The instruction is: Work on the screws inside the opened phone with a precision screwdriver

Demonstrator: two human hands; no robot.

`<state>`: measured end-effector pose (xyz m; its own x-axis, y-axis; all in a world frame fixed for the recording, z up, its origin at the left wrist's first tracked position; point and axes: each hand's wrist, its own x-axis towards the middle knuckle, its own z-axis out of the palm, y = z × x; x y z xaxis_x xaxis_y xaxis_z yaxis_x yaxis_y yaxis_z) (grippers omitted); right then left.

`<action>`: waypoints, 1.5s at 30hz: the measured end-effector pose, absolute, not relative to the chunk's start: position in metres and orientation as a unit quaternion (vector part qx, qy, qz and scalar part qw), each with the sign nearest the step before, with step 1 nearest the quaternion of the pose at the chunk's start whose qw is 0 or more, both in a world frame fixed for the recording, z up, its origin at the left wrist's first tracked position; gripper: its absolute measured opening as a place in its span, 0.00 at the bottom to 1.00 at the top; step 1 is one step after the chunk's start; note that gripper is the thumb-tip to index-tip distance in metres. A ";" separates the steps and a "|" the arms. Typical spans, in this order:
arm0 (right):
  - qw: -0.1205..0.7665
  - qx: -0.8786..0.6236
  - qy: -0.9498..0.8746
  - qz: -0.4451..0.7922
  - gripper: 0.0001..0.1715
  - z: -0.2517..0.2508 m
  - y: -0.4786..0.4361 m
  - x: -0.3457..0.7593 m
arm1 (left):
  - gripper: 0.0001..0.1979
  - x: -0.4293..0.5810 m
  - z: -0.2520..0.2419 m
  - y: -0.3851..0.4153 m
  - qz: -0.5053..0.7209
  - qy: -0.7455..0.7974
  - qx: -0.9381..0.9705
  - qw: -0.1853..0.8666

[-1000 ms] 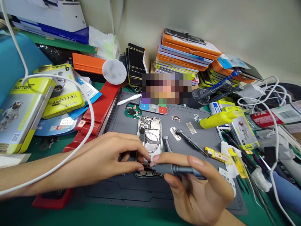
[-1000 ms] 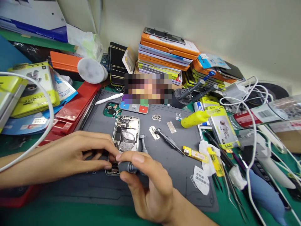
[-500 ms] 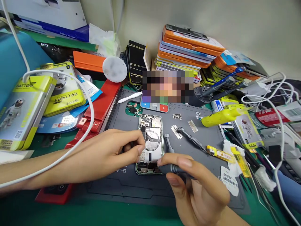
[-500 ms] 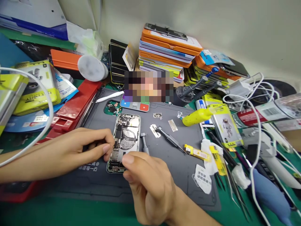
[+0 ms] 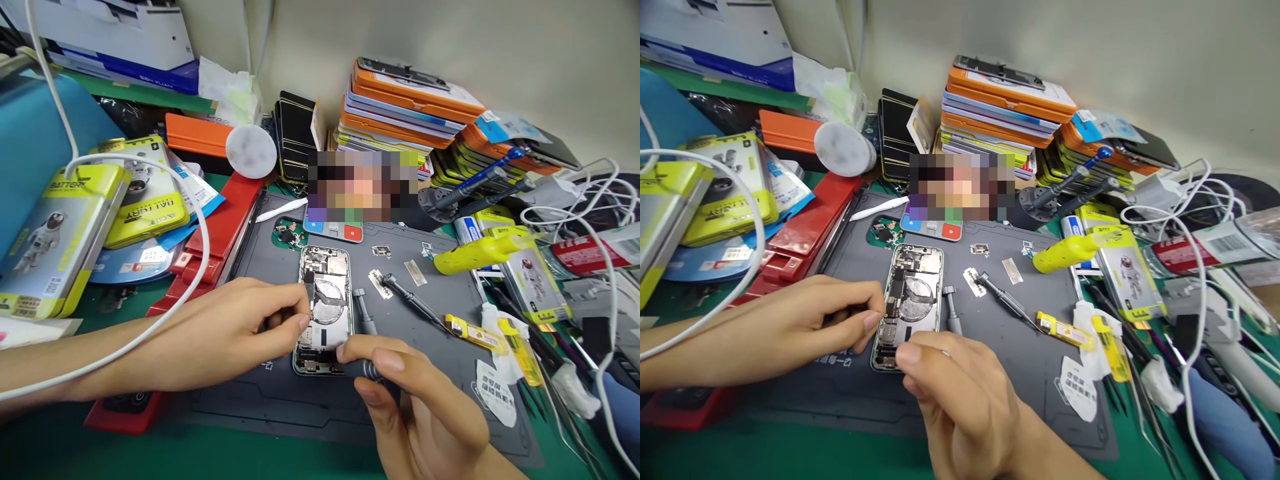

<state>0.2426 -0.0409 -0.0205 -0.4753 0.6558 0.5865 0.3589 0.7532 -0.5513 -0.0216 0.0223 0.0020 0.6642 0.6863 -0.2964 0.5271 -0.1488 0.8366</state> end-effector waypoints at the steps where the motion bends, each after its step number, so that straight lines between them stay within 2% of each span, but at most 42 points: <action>1: 0.410 -0.301 -0.842 0.177 0.36 -0.020 -0.041 0.243 | 0.16 -0.022 0.002 0.022 0.077 0.402 0.753 0.515; 17: 0.408 -0.292 -0.851 0.156 0.32 -0.020 -0.040 0.242 | 0.17 -0.022 -0.003 0.022 0.076 0.399 0.759 0.509; 19: 0.400 -0.294 -0.857 0.138 0.27 -0.017 -0.038 0.240 | 0.17 -0.022 -0.003 0.021 0.079 0.397 0.759 0.509; 22: 0.359 -0.292 -0.884 0.074 0.13 -0.008 -0.034 0.238 | 0.19 -0.022 -0.002 0.020 0.080 0.393 0.765 0.505; 24: 0.335 -0.289 -0.896 0.051 0.07 -0.004 -0.031 0.236 | 0.20 -0.022 -0.002 0.020 0.077 0.391 0.769 0.500; 27: 0.354 -0.272 -0.893 0.059 0.09 -0.004 -0.029 0.234 | 0.19 -0.022 -0.003 0.021 0.077 0.391 0.771 0.497; 30: 0.382 -0.260 -0.884 0.077 0.17 -0.008 -0.030 0.235 | 0.17 -0.023 -0.005 0.021 0.075 0.390 0.768 0.502; 35: 0.347 -0.270 -0.892 0.109 0.22 -0.005 -0.034 0.244 | 0.13 -0.023 -0.003 0.022 0.092 0.379 0.755 0.527; 41: 0.352 -0.262 -0.897 0.057 0.19 -0.006 -0.028 0.244 | 0.10 -0.021 -0.003 0.022 0.113 0.367 0.751 0.538; 45: 0.380 -0.268 -0.881 0.092 0.22 -0.011 -0.026 0.240 | 0.05 -0.020 -0.005 0.024 0.130 0.356 0.764 0.521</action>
